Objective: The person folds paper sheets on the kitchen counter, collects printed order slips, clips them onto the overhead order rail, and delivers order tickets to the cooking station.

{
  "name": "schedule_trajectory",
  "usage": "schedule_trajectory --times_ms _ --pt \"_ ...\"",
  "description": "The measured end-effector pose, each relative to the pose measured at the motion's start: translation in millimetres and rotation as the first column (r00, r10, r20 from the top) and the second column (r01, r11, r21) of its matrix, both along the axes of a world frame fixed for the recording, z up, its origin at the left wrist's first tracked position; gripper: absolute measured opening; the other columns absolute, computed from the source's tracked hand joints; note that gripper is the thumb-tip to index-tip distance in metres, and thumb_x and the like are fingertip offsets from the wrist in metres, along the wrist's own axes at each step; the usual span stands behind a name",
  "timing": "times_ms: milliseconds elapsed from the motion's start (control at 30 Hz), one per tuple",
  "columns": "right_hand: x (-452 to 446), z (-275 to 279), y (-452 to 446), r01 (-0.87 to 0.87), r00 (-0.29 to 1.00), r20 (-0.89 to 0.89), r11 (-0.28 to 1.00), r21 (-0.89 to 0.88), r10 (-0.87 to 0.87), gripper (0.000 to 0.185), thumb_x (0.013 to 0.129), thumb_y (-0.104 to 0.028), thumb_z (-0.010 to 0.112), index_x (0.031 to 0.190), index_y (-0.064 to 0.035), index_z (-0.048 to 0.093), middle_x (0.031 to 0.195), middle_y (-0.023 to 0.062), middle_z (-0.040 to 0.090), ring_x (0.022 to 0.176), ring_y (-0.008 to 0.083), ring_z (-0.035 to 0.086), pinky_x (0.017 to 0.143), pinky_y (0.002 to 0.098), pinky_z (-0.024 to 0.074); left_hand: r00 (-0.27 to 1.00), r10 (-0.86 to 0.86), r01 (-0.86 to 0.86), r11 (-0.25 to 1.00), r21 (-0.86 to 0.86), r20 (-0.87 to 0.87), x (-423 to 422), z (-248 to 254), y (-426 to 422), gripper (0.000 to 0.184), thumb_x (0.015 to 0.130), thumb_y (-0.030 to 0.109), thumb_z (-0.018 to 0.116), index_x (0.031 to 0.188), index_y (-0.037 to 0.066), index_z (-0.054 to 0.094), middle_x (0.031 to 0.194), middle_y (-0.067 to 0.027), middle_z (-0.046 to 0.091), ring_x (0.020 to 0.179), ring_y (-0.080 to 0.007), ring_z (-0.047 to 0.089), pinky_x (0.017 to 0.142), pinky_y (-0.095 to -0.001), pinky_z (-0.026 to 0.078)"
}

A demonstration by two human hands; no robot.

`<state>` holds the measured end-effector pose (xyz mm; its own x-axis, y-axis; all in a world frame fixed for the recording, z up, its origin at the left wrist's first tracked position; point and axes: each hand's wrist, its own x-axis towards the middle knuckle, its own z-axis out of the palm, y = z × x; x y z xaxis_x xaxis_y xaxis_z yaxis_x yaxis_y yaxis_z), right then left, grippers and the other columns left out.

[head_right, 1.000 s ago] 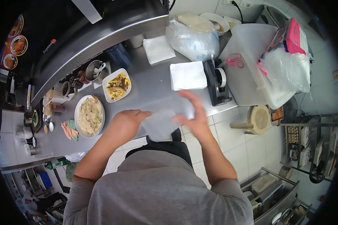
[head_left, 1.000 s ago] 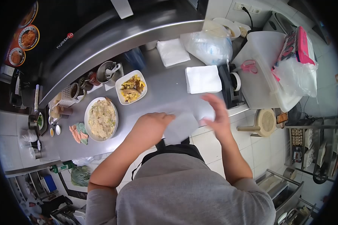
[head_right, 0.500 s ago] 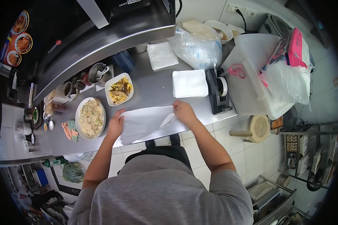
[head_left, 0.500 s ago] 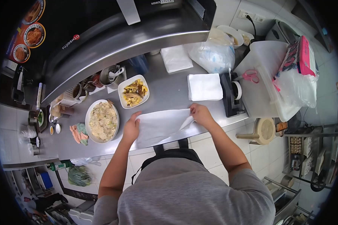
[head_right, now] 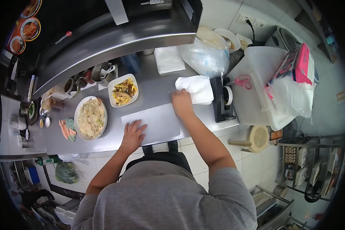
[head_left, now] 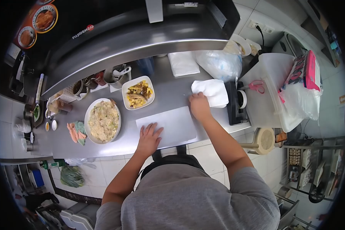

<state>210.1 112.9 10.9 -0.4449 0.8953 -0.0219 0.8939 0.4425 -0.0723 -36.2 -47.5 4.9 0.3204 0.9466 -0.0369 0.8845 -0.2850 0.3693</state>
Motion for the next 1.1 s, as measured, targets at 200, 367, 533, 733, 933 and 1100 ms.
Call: schedule_trajectory --times_ms 200,367,533,733,933,1100 --pt "12 18 -14 0.374 0.859 -0.445 0.904 0.206 -0.254 0.050 0.073 -0.011 0.060 0.121 -0.0029 0.049 0.118 0.0180 0.049 0.105 0.0368 0.048 0.087 0.0435 0.0411 0.998 0.038 -0.037 0.999 0.002 -0.045 -10 -7 -12 0.048 0.082 0.024 0.062 0.127 0.018 0.050 0.142 -0.0115 0.032 0.135 -0.0293 0.023 0.109 -0.0573 0.012" --pt "-7 -3 5 0.444 0.896 -0.077 0.887 0.122 -0.438 0.050 0.076 -0.013 0.058 0.122 -0.0009 0.046 0.122 0.0198 0.047 0.110 0.0339 0.046 0.092 0.0461 0.0371 0.989 -0.147 0.146 0.989 0.036 0.033 23 -7 6 0.061 0.081 0.040 0.061 0.135 0.019 0.042 0.148 -0.0108 0.023 0.139 -0.0309 0.015 0.107 -0.0604 0.007" --pt "46 -27 -16 -0.086 0.934 -0.339 0.993 0.082 0.109 0.043 0.075 -0.002 0.052 0.118 -0.0059 0.052 0.128 0.0144 0.048 0.119 0.0315 0.043 0.099 0.0508 0.0315 0.995 -0.097 0.099 0.994 0.044 -0.029 29 -19 9 0.067 0.081 0.049 0.058 0.138 0.020 0.038 0.150 -0.0109 0.020 0.139 -0.0325 0.011 0.105 -0.0643 0.004" --pt "43 33 -49 0.037 0.942 -0.335 0.999 0.028 -0.025 0.031 0.072 -0.004 0.060 0.103 -0.0052 0.059 0.129 0.0141 0.049 0.118 0.0322 0.045 0.101 0.0465 0.0308 0.997 -0.074 0.074 0.996 0.042 0.001 31 -17 8 0.066 0.082 0.049 0.057 0.137 0.017 0.040 0.149 -0.0124 0.020 0.139 -0.0330 0.010 0.105 -0.0639 0.002" --pt "45 4 -37 0.129 0.854 -0.504 0.991 -0.038 -0.130 0.010 0.074 -0.003 0.060 0.082 0.0010 0.064 0.109 0.0181 0.060 0.101 0.0359 0.054 0.088 0.0393 0.0434 0.998 -0.059 0.058 0.998 0.030 0.035 32 -12 10 0.062 0.084 0.046 0.055 0.132 0.009 0.045 0.145 -0.0146 0.026 0.139 -0.0331 0.012 0.107 -0.0611 0.002" --pt "53 -1 -30 0.128 0.839 -0.532 0.992 -0.016 -0.117 0.008 0.076 0.000 0.059 0.083 0.0018 0.064 0.102 0.0162 0.063 0.097 0.0335 0.056 0.083 0.0369 0.0461 0.995 -0.057 0.055 0.998 0.018 0.086 30 1 12 0.056 0.087 0.043 0.054 0.130 0.008 0.047 0.143 -0.0153 0.031 0.138 -0.0333 0.015 0.108 -0.0592 0.004"
